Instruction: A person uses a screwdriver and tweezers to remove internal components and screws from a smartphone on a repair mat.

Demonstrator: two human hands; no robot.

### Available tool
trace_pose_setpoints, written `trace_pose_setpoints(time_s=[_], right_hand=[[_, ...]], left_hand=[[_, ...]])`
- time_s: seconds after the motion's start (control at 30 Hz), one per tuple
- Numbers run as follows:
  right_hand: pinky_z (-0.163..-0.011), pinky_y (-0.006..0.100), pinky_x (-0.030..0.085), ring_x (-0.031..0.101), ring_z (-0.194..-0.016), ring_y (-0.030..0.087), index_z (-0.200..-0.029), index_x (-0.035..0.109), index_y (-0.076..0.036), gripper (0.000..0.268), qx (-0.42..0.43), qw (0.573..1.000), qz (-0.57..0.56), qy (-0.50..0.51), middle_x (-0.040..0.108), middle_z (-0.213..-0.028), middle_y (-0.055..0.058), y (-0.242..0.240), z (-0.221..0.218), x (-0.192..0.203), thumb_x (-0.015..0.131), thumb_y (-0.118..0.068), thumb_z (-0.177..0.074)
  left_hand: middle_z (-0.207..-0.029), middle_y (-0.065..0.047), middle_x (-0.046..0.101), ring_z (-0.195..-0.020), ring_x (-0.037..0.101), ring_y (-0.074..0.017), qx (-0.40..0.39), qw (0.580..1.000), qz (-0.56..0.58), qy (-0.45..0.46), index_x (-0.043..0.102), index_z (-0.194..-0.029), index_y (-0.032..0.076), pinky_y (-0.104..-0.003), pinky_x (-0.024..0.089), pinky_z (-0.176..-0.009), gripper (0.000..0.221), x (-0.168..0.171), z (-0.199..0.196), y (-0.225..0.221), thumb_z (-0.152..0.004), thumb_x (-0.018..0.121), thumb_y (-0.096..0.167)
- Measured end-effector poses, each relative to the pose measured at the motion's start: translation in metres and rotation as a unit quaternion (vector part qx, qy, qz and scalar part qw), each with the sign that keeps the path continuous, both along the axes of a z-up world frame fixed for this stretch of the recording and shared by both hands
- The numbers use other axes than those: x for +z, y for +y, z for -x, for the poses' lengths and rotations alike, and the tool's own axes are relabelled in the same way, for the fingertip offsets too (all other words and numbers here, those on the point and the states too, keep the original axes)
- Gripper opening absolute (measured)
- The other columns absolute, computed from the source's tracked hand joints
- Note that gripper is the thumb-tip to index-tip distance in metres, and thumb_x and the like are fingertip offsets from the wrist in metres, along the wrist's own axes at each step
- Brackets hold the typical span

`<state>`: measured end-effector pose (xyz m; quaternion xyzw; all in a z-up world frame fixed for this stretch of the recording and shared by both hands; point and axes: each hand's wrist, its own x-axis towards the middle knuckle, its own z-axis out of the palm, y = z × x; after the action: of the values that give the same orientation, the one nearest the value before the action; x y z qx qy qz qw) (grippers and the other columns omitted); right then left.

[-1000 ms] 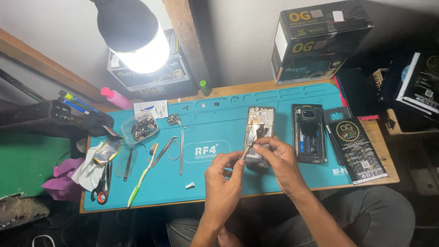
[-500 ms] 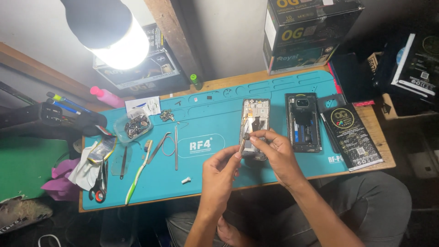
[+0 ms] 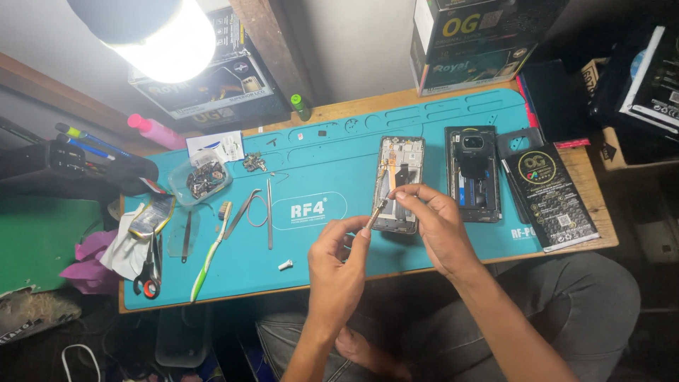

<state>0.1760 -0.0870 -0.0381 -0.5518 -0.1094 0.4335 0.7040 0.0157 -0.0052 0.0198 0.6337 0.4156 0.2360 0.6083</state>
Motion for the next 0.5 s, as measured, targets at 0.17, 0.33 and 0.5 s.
trace_pose_setpoints(time_s=[0.17,0.33,0.5], right_hand=[[-0.101,0.029,0.048,0.063,-0.109,0.017,-0.113,0.075,0.003,0.019,0.004,1.0,0.001,-0.016,0.075,-0.116,0.015,-0.002,0.0005,-0.004,0.067,-0.009,-0.101],[-0.1,0.028,0.049,0.064,-0.109,0.016,-0.112,0.073,0.002,0.015,-0.001,1.0,-0.017,0.017,0.074,-0.114,0.014,-0.0041,-0.0003,-0.0036,0.069,-0.007,-0.1],[-0.1,0.026,0.049,0.065,-0.11,0.015,-0.113,0.072,0.003,0.014,0.0,0.999,-0.034,0.034,0.074,-0.115,0.013,-0.0036,-0.0013,-0.0043,0.067,-0.003,-0.101]], left_hand=[[-0.093,-0.002,0.068,-0.073,0.058,-0.0095,-0.004,0.996,-0.091,0.017,0.083,-0.108,0.005,-0.023,0.049,-0.059,0.019,0.0054,0.002,-0.0031,-0.094,0.07,0.005],[-0.093,-0.003,0.068,-0.075,0.06,-0.0108,-0.003,0.993,-0.115,0.025,0.082,-0.107,0.005,-0.024,0.051,-0.059,0.019,0.0068,0.0059,-0.0043,-0.094,0.07,0.005],[-0.092,-0.003,0.067,-0.073,0.058,-0.0106,-0.001,0.993,-0.118,0.018,0.082,-0.107,0.004,-0.024,0.05,-0.058,0.019,0.0045,0.0081,-0.0045,-0.093,0.069,0.004]])
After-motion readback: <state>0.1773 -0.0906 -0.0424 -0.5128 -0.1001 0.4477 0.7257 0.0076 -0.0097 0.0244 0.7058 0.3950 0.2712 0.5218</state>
